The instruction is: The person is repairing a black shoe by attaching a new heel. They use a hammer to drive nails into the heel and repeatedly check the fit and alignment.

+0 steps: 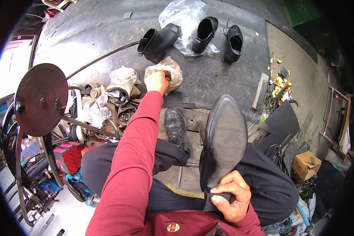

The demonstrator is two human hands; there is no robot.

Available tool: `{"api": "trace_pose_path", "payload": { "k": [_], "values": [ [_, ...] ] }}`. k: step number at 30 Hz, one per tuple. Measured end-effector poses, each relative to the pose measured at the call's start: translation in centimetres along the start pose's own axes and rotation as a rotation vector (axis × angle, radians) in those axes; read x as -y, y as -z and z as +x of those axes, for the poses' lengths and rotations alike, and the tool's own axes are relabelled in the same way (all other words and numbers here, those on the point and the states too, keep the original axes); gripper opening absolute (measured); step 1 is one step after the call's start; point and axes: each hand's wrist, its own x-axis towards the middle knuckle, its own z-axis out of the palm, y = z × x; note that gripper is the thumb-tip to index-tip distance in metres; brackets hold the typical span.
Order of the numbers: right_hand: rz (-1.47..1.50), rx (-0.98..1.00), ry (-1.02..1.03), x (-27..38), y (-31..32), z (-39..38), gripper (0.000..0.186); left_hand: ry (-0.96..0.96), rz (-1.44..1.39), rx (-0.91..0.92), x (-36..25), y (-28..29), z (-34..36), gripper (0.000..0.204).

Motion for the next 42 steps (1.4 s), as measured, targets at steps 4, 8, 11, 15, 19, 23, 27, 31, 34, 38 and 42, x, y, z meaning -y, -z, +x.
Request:
{"api": "trace_pose_path", "payload": {
  "k": [4,8,11,15,19,23,27,31,34,38,42],
  "values": [
    [0.007,-0.015,0.0,-0.1,0.0,-0.1,0.02,-0.024,-0.042,-0.043,0.6,-0.7,-0.1,0.018],
    [-0.019,-0.008,0.003,-0.2,0.0,-0.1,0.02,-0.026,-0.055,-0.117,1.3,-1.1,-0.6,0.017],
    [-0.025,-0.012,0.005,-0.1,0.0,-0.1,0.019,-0.025,-0.138,-0.168,1.5,-1.1,-1.3,0.016],
    [-0.034,-0.016,0.005,0.1,0.0,0.0,0.019,0.022,-0.273,-0.174,1.5,-0.8,-1.9,0.015],
    [-0.015,-0.03,0.005,0.2,-0.1,0.0,0.019,0.065,-0.417,-0.146,1.8,-0.3,-2.0,0.015],
    [-0.022,-0.027,0.003,0.1,-0.1,0.1,0.019,0.076,-0.563,-0.098,2.1,0.1,-1.9,0.024],
    [-0.028,-0.024,0.008,0.1,-0.1,0.1,0.018,0.119,-0.678,-0.006,2.4,0.3,-1.8,0.035],
    [-0.016,-0.034,0.01,0.1,-0.1,0.1,0.018,0.049,-0.691,-0.055,2.9,-0.2,-1.4,0.038],
    [-0.004,-0.033,0.012,0.1,-0.1,0.1,0.018,-0.057,-0.646,-0.096,3.3,-0.6,-1.1,0.035],
    [-0.016,-0.023,0.014,0.0,-0.1,0.1,0.018,-0.021,-0.631,-0.015,3.4,-0.5,-0.8,0.031],
    [-0.01,-0.025,0.005,-0.1,-0.1,0.0,0.018,0.024,-0.611,0.014,3.0,0.2,-1.1,0.028]
  ]
}}
